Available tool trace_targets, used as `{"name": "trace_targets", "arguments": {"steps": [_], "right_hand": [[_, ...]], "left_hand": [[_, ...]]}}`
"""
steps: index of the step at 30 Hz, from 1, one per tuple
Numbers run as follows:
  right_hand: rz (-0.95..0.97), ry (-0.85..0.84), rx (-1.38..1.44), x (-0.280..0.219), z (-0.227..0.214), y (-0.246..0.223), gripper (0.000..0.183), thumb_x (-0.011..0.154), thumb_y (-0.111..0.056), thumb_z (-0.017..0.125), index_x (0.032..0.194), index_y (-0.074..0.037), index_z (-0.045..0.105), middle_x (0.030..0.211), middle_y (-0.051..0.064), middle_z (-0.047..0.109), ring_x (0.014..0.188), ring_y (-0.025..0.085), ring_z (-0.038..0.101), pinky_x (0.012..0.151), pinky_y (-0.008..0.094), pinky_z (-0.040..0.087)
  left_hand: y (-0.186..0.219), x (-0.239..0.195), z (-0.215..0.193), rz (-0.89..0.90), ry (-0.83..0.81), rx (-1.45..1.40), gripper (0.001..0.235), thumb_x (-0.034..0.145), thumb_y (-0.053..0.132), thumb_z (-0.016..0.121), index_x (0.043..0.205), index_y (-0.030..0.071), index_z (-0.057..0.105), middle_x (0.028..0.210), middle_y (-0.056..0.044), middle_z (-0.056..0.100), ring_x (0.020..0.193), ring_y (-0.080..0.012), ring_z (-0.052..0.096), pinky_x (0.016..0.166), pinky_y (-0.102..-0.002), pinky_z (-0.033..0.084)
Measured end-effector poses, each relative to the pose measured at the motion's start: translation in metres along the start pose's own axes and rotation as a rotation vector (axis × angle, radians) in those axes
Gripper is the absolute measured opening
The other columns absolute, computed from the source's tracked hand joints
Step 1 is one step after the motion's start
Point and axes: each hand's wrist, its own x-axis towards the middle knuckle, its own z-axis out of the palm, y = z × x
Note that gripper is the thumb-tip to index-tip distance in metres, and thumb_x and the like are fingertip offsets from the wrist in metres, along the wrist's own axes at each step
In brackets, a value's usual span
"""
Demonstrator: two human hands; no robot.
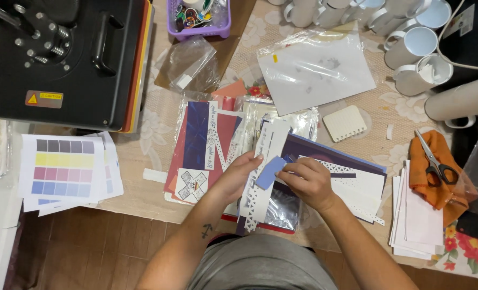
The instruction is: Sorting and organizing various printed designs, stickers, and paper materials on a workspace.
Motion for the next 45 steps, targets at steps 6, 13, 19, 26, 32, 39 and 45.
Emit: {"name": "trace_targets", "arguments": {"steps": [6, 13, 19, 26, 32, 39, 45], "right_hand": [[0.022, -0.143, 0.019, 0.014, 0.006, 0.004, 0.013, 0.099, -0.02, 0.061, 0.099, -0.019, 0.074, 0.103, 0.001, 0.073, 0.097, 0.027, 0.067, 0.08, 0.038, 0.052], [0.797, -0.563, -0.099, -0.03, -0.055, 0.061, 0.042, 0.08, -0.014, 0.08, 0.121, -0.015, 0.07, 0.111, 0.013, 0.07, 0.109, 0.039, 0.064, 0.09, 0.049, 0.053], [0.789, -0.933, -0.29, -0.071, -0.039, 0.068, 0.052, 0.072, -0.025, 0.088, 0.118, -0.015, 0.067, 0.116, 0.01, 0.067, 0.112, 0.032, 0.064, 0.091, 0.043, 0.054], [0.801, -0.928, -0.33, -0.092, -0.009, 0.069, 0.052, 0.063, -0.037, 0.092, 0.104, -0.015, 0.068, 0.103, 0.005, 0.063, 0.103, 0.029, 0.063, 0.085, 0.041, 0.052], [0.921, -0.989, -0.27, -0.087, 0.002, 0.072, 0.023, 0.076, -0.033, 0.083, 0.095, -0.023, 0.075, 0.096, 0.004, 0.073, 0.098, 0.03, 0.07, 0.084, 0.043, 0.055], [1.206, -0.696, 0.015, -0.045, -0.009, 0.051, 0.021, 0.079, -0.021, 0.083, 0.097, -0.011, 0.08, 0.086, 0.013, 0.079, 0.088, 0.039, 0.074, 0.076, 0.045, 0.057], [1.578, -0.03, 0.743, 0.033, 0.003, -0.009, 0.013, 0.09, -0.018, 0.076, 0.091, -0.005, 0.077, 0.064, 0.002, 0.063, 0.055, 0.006, 0.057, 0.05, 0.015, 0.048]], "left_hand": [[-0.004, 0.002, 0.003, 0.07, 0.003, 0.141, 0.03, 0.097, 0.004, 0.062, 0.125, -0.007, 0.056, 0.104, -0.018, 0.072, 0.091, -0.0234, 0.073, 0.079, -0.037, 0.062], [0.011, 0.0, -0.01, 0.096, 0.125, 0.108, 0.032, 0.097, 0.004, 0.061, 0.127, -0.003, 0.055, 0.107, -0.015, 0.072, 0.093, -0.0219, 0.073, 0.08, -0.035, 0.061], [0.016, -0.003, -0.035, 0.043, 0.181, 0.081, 0.037, 0.099, 0.007, 0.058, 0.134, -0.005, 0.052, 0.111, -0.019, 0.071, 0.097, -0.0278, 0.073, 0.081, -0.04, 0.061], [0.03, -0.016, -0.025, 0.046, 0.256, 0.041, 0.033, 0.099, 0.011, 0.056, 0.13, -0.002, 0.056, 0.114, -0.019, 0.071, 0.103, -0.028, 0.071, 0.084, -0.042, 0.06], [0.019, -0.011, -0.041, 0.049, 0.25, 0.008, 0.032, 0.1, 0.011, 0.055, 0.13, -0.001, 0.056, 0.116, -0.021, 0.071, 0.105, -0.0285, 0.071, 0.084, -0.043, 0.061], [0.012, -0.008, -0.055, 0.045, 0.25, 0.003, 0.035, 0.101, 0.012, 0.055, 0.133, -0.001, 0.054, 0.115, -0.02, 0.071, 0.105, -0.0277, 0.071, 0.086, -0.044, 0.06], [0.0, -0.002, -0.032, 0.016, 0.38, 0.035, 0.056, 0.1, 0.021, 0.063, 0.145, -0.004, 0.04, 0.142, -0.025, 0.052, 0.143, -0.0324, 0.04, 0.12, -0.05, 0.028]]}}
